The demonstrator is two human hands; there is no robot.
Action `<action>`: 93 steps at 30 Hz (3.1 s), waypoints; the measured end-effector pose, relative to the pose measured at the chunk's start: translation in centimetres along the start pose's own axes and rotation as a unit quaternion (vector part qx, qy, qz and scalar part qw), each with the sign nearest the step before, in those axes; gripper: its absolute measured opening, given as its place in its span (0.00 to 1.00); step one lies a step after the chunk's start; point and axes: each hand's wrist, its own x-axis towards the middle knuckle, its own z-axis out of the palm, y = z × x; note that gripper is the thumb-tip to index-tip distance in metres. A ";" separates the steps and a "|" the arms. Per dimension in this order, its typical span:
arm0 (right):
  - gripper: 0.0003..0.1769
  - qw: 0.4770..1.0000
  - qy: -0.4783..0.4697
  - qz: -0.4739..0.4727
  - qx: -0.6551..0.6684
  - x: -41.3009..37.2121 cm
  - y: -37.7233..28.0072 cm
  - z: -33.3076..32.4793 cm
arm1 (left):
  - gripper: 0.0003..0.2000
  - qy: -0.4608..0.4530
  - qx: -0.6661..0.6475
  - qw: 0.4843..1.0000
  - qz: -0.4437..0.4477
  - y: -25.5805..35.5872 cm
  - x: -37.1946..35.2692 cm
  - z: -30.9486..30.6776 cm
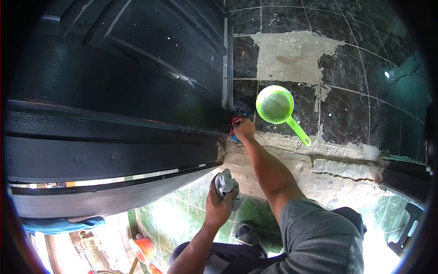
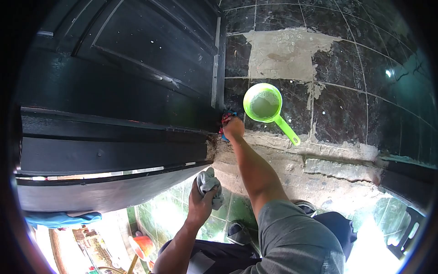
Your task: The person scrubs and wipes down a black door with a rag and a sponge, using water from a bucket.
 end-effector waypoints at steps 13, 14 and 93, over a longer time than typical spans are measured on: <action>0.09 0.994 -0.020 -0.007 0.108 -0.8 0.0 -1.4 | 0.26 0.009 -0.014 1.000 0.019 1.1 -0.3 0.7; 0.09 0.995 -0.012 -0.008 0.102 -0.9 0.3 -1.1 | 0.23 0.011 -0.025 0.999 0.016 1.1 -0.3 0.8; 0.18 0.874 0.107 -0.300 0.368 -5.3 -23.7 -9.9 | 0.33 0.047 0.134 0.984 0.104 -0.3 -2.9 0.0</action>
